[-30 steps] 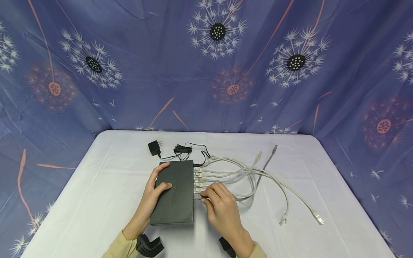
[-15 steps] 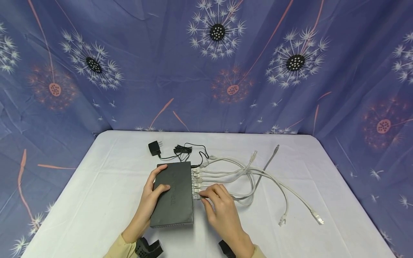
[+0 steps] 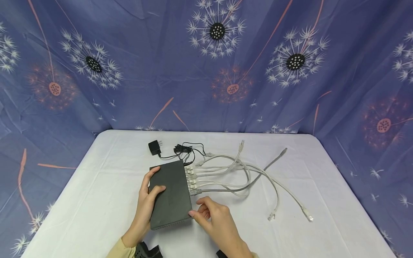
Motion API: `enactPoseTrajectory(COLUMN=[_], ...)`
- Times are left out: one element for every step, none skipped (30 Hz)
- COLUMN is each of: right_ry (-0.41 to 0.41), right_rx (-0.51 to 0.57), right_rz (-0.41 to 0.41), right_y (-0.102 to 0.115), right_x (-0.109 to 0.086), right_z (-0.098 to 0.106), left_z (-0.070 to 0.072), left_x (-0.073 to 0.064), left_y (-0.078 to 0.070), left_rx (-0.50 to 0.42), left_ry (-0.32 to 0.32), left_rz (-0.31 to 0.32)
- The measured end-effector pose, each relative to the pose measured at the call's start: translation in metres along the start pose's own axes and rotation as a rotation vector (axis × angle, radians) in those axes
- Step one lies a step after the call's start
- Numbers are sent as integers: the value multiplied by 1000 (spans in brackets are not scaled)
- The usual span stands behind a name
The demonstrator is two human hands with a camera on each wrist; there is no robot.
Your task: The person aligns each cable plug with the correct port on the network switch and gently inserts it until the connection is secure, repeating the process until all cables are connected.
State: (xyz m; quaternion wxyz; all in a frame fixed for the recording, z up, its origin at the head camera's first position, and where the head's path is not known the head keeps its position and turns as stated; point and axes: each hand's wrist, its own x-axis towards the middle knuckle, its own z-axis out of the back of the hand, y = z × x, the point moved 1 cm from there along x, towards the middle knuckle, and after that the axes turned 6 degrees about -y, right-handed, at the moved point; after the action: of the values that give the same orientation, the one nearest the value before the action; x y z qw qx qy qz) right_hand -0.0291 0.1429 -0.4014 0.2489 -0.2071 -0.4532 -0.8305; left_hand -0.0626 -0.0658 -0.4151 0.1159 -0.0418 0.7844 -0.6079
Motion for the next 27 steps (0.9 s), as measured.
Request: enactPoseTrajectory(right_ry=[16, 31, 43, 52, 58, 60, 61, 62, 61, 61, 60, 63, 68, 72, 76, 79, 81, 81, 81, 78, 75, 73, 71, 70, 71, 73, 77], right_rx=[12, 25, 40, 58, 71, 83, 97, 110, 120, 129, 136, 149, 161, 173, 184, 194, 202, 209, 215, 221, 222, 223, 225, 226, 226, 227, 226], right_rz=[-21, -37, -55, -70, -76, -79, -81, -86, -93, -100, -113, -136, -163, -192, -221, -247, -265, -276, -282, -281, -273, -262, -255, -250, -246, -245, -246], right_y=[0, 0, 1, 1, 2, 2, 3, 4, 5, 5, 6, 7, 7, 8, 8, 8, 8, 7, 6, 6, 5, 3, 2, 1, 0, -2, -3], right_x=[-1, -1, -2, -2, -3, -3, -4, -4, -4, -4, -4, -4, -4, -5, -5, -5, -6, -6, -7, -7, -8, -9, -9, -10, -11, -12, -13], right_z=[-1, -2, -4, -5, -6, -7, -8, -8, -9, -9, -9, -9, -9, -9, -9, -9, -9, -10, -10, -10, -10, -10, -9, -9, -8, -7, -6], left_z=[0, -1, -1, -2, -2, -2, -3, -3, -3, -3, -3, -3, -3, -3, -3, -3, -3, -3, -3, -3, -3, -3, -2, -2, -1, 0, 1], left_x=[-1, -2, -3, -4, -5, -6, -7, -7, -8, -9, -10, -10, -11, -11, -11, -12, -12, -12, -12, -12, -13, -12, -12, -12, -12, -12, -12], left_y=[0, 1, 1, 2, 3, 3, 4, 5, 6, 6, 7, 7, 8, 8, 9, 9, 9, 9, 10, 10, 10, 10, 9, 10, 10, 10, 10], left_rx=[-16, -30, -38, -41, -41, -42, -41, -39, -38, -35, -34, -33, -32, -32, -31, -28, -29, -29, -30, -35, -35, -37, -40, -41, -39, -35, -27], left_ry=[-4, -9, -14, -21, -29, -38, -46, -54, -60, -67, -71, -75, -77, -78, -78, -78, -76, -73, -70, -67, -61, -56, -47, -38, -28, -17, -4], left_rz=[1, 4, 4, 2, 0, -1, -3, -3, -3, -1, 1, 2, 5, 7, 9, 9, 9, 7, 6, 5, 2, 3, 5, 8, 14, 20, 24])
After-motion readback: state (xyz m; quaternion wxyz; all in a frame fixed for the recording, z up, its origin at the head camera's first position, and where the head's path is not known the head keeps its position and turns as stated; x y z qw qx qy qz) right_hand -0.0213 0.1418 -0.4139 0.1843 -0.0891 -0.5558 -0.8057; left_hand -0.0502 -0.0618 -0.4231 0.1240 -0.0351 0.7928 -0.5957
